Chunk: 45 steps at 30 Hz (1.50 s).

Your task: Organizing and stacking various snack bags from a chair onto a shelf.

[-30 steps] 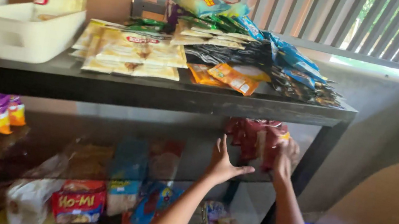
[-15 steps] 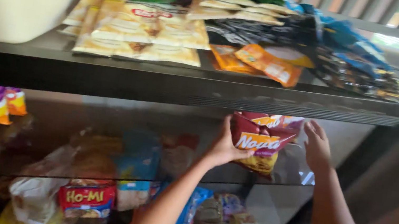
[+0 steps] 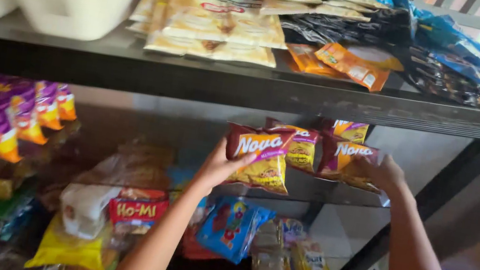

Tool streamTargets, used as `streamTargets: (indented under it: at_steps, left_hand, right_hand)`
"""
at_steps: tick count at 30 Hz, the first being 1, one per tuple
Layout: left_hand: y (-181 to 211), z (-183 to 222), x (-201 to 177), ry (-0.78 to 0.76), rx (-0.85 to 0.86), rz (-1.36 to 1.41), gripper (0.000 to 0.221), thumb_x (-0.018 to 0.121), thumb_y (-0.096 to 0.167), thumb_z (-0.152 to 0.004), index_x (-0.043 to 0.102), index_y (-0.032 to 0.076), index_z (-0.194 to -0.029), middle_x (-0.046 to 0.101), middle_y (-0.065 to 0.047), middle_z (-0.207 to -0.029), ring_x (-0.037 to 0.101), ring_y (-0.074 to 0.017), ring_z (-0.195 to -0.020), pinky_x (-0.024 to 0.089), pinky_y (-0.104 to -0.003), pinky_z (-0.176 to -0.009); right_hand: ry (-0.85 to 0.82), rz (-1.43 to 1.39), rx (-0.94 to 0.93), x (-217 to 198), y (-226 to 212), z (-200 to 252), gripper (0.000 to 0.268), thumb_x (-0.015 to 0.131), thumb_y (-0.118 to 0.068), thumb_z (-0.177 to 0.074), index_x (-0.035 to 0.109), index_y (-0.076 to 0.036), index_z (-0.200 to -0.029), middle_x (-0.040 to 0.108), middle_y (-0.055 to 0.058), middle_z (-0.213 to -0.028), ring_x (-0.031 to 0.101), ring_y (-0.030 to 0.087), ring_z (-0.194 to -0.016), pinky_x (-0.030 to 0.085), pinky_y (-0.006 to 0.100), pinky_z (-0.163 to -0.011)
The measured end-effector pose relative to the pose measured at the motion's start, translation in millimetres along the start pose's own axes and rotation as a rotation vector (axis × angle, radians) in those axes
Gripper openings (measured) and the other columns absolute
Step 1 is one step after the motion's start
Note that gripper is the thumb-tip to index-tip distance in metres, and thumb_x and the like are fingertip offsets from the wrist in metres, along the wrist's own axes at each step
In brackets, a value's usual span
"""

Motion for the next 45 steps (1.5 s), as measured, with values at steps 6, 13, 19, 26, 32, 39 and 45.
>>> streamTargets:
  at_steps: [6, 13, 19, 26, 32, 39, 45]
  left_hand:
    - [25.0, 56.4, 5.6, 0.126, 0.104, 0.022, 0.073, 0.084, 0.037, -0.084, 0.049, 0.005, -0.138, 0.068, -0.013, -0.128, 0.066, -0.0197, -0.116, 0.053, -0.036, -0.100]
    - [73.8, 174.5, 92.4, -0.016, 0.120, 0.146, 0.106, 0.084, 0.038, -0.083, 0.017, 0.006, -0.158, 0.066, -0.018, -0.128, 0.069, -0.0246, -0.115, 0.054, -0.038, -0.100]
    - [98.2, 233.5, 191.5, -0.209, -0.017, 0.234, 0.111, 0.082, 0.038, -0.081, 0.009, 0.007, -0.159, 0.063, -0.023, -0.131, 0.067, -0.0312, -0.119, 0.051, -0.039, -0.102]
    - [126.1, 300.5, 238.2, -0.540, 0.148, 0.156, 0.090, 0.068, 0.040, -0.098, 0.017, 0.003, -0.162, 0.040, -0.026, -0.158, 0.041, -0.0379, -0.147, 0.030, -0.048, -0.119]
    - [132.3, 348.0, 217.3, -0.447, 0.399, -0.653, 0.083, 0.078, 0.039, -0.083, 0.040, 0.012, -0.151, 0.029, -0.022, -0.161, 0.020, -0.0495, -0.147, 0.012, -0.075, -0.111]
    - [87.3, 357.8, 213.5, -0.388, 0.466, -0.668, 0.061, 0.074, 0.024, -0.088, 0.053, 0.018, -0.145, 0.030, -0.016, -0.164, 0.018, -0.0496, -0.151, 0.010, -0.070, -0.117]
    - [84.7, 361.9, 207.8, -0.415, 0.434, -0.615, 0.060, 0.073, 0.022, -0.088, 0.055, 0.024, -0.145, 0.034, -0.012, -0.162, 0.018, -0.0494, -0.153, 0.011, -0.067, -0.119]
  right_hand:
    - [0.278, 0.529, -0.320, -64.8, -103.3, 121.7, 0.077, 0.065, -0.055, -0.093, 0.050, -0.008, -0.152, 0.066, 0.028, -0.129, 0.061, 0.048, -0.121, 0.046, 0.053, -0.105]
    - [-0.305, -0.188, -0.217, -105.4, -131.3, 348.0, 0.073, 0.062, -0.043, -0.091, 0.040, -0.015, -0.155, 0.062, 0.017, -0.144, 0.060, 0.034, -0.132, 0.047, 0.045, -0.108]
    - [0.300, 0.454, -0.610, -106.4, -171.3, 515.2, 0.108, 0.077, -0.044, -0.064, 0.033, -0.008, -0.156, 0.033, 0.026, -0.161, 0.029, 0.040, -0.150, 0.023, 0.056, -0.118]
    - [0.444, 0.660, -0.358, -140.6, -103.6, 529.0, 0.077, 0.068, -0.005, -0.080, 0.042, -0.010, -0.152, 0.043, 0.012, -0.161, 0.035, 0.031, -0.151, 0.022, 0.058, -0.126]
    - [0.548, 0.626, -0.363, -152.0, -112.4, 525.5, 0.069, 0.070, -0.005, -0.081, 0.049, -0.014, -0.146, 0.049, 0.011, -0.155, 0.040, 0.033, -0.148, 0.028, 0.058, -0.120]
    - [0.608, 0.315, -0.484, -94.3, -136.5, 543.7, 0.071, 0.068, 0.003, -0.076, 0.057, -0.013, -0.144, 0.049, 0.016, -0.154, 0.042, 0.039, -0.147, 0.035, 0.052, -0.119]
    - [0.774, 0.205, -0.426, -97.5, -107.2, 563.4, 0.079, 0.070, 0.007, -0.067, 0.055, -0.010, -0.143, 0.048, 0.021, -0.152, 0.043, 0.042, -0.144, 0.034, 0.051, -0.122]
Point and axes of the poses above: each hand's wrist, its own z-axis away from the middle knuckle, its own x-axis out of the palm, y = z × x, the point moved 2 cm from there along -z, towards the middle knuckle
